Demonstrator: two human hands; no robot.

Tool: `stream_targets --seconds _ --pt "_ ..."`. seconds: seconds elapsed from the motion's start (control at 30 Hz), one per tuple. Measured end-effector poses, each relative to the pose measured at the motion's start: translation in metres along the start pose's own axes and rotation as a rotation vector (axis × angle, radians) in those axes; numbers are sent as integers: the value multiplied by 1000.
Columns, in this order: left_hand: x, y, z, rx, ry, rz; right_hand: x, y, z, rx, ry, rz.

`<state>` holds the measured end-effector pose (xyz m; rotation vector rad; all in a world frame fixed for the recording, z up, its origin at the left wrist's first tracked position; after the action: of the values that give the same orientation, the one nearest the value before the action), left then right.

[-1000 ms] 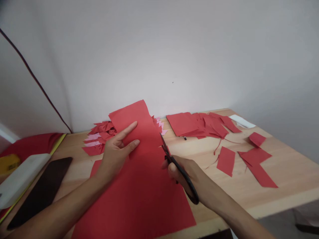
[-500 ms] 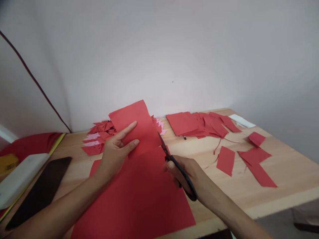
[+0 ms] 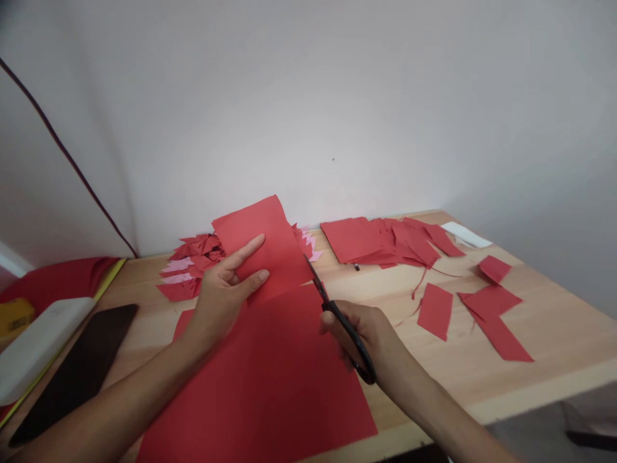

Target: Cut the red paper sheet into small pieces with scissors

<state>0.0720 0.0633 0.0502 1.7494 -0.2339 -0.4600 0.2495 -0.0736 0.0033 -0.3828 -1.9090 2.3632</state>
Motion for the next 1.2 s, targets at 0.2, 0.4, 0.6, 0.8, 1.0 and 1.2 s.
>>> stream_targets --seconds 0.2,0.4,0.6,0.8,1.0,1.2 --pt "0 -2 0 -101 -18 -59 -1 3 0 62 -10 -62" --pt "2 6 2 -89 -30 -29 0 1 -1 -105 -59 85" --pt "5 1 5 -129 -104 -40 -3 12 -6 -173 -28 182" --pt "5 1 5 -101 -97 -2 -4 -4 2 -190 -42 236" --pt "6 2 6 -96 -97 -24 -2 -10 9 -131 -17 189" --pt "8 1 6 -102 -109 6 0 -5 6 -4 49 51"
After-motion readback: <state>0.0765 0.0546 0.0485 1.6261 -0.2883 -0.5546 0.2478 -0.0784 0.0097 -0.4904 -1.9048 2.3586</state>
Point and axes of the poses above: each hand's wrist, its own z-axis away from the middle knuckle, its own x-axis out of the palm, y = z × x, the point moved 5 cm from there along -z, towards the middle knuckle, and after that the axes turned 4 degrees about -x, right-handed, at the moved point
